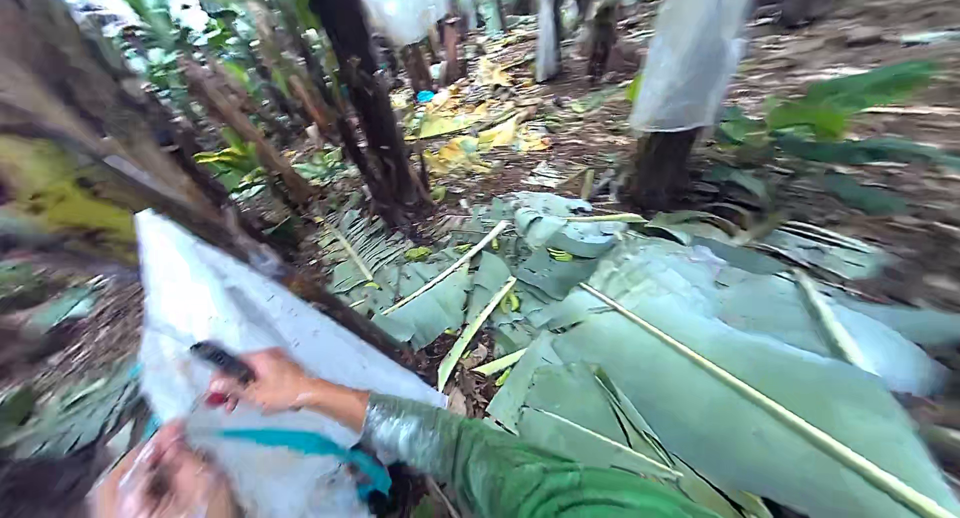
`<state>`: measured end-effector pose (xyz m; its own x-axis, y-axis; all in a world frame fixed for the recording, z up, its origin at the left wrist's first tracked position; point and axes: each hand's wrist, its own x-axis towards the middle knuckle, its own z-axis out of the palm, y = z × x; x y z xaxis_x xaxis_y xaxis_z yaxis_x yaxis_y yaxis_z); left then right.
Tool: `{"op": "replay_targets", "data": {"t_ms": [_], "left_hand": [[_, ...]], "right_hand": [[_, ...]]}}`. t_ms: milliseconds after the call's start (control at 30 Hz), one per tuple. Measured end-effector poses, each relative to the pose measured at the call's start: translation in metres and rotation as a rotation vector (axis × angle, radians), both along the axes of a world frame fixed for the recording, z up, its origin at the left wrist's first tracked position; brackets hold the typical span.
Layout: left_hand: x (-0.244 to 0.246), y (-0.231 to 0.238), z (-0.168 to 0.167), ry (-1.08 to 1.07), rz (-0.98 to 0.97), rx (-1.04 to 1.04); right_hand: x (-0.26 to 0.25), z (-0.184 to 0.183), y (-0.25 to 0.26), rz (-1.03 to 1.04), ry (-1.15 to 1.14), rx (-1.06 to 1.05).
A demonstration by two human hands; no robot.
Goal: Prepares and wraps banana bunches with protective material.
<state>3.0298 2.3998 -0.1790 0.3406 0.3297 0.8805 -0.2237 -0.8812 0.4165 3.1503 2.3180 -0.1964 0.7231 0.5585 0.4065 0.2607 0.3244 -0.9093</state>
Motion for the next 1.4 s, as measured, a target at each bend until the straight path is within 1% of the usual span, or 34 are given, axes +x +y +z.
{"op": "replay_targets", "data": {"t_ms": [67,133,200,267,300,367,400,433,500,533,600,667,733,767,800,833,900,967,1067,1133,1167,1233,1333,1400], "left_hand": [[-0.001,-0.007,0.002,-0.12,0.018,0.016],[0.001,-0.011,0.011,-0.223,-0.005,-0.012],[0.0,-0.009,0.022,-0.252,-0.064,-0.069],[0.0,-0.004,0.036,-0.207,-0.106,-0.19],[0.001,0.001,0.045,-0.147,-0.102,-0.263],[0.004,0.022,0.065,0.019,-0.044,-0.351],[0.006,0.035,0.081,0.122,-0.017,-0.358],[0.011,0.048,0.103,0.23,-0.006,-0.345],[0.03,0.065,0.162,0.426,-0.043,-0.249],[0.044,0.07,0.195,0.481,-0.096,-0.184],[0.08,0.076,0.267,0.525,-0.206,-0.088],[0.116,0.08,0.336,0.486,-0.23,0.001],[0.149,0.091,0.397,0.409,-0.2,0.066],[0.165,0.1,0.421,0.348,-0.181,0.058],[0.177,0.108,0.437,0.286,-0.15,0.013],[0.185,0.119,0.446,0.229,-0.097,-0.039],[0.196,0.148,0.451,0.201,0.021,-0.114],[0.194,0.163,0.43,0.199,0.05,-0.192],[0.183,0.171,0.372,0.261,0.097,-0.248],[0.176,0.171,0.331,0.332,0.085,-0.225],[0.171,0.169,0.316,0.365,0.103,-0.189],[0.167,0.172,0.291,0.43,0.209,-0.131],[0.162,0.187,0.242,0.568,0.327,-0.173],[0.155,0.2,0.21,0.589,0.32,-0.199]], "right_hand": [[0.001,0.001,0.003,-0.011,0.086,-0.013],[0.014,-0.005,0.007,-0.043,0.147,-0.04],[0.026,-0.015,0.006,-0.071,0.191,-0.066],[0.035,-0.022,0.0,-0.097,0.239,-0.033],[0.038,-0.024,-0.003,-0.124,0.256,0.003],[0.046,-0.027,-0.012,-0.177,0.269,0.101],[0.052,-0.028,-0.015,-0.199,0.269,0.161],[0.058,-0.029,-0.02,-0.217,0.27,0.219],[0.071,-0.025,-0.03,-0.256,0.28,0.323],[0.076,-0.022,-0.035,-0.284,0.277,0.368],[0.085,-0.013,-0.047,-0.341,0.277,0.453],[0.09,0.0,-0.063,-0.389,0.297,0.545],[0.097,0.012,-0.083,-0.402,0.268,0.656],[0.101,0.019,-0.095,-0.38,0.23,0.715],[0.105,0.029,-0.106,-0.348,0.184,0.762],[0.109,0.042,-0.115,-0.311,0.137,0.785],[0.117,0.069,-0.128,-0.255,0.043,0.772],[0.128,0.095,-0.135,-0.243,-0.025,0.748],[0.15,0.129,-0.14,-0.244,-0.071,0.706],[0.163,0.149,-0.141,-0.238,-0.093,0.673],[0.168,0.16,-0.139,-0.228,-0.106,0.664],[0.174,0.182,-0.134,-0.202,-0.148,0.656],[0.177,0.212,-0.12,-0.168,-0.25,0.683],[0.179,0.229,-0.112,-0.147,-0.267,0.698]]}}
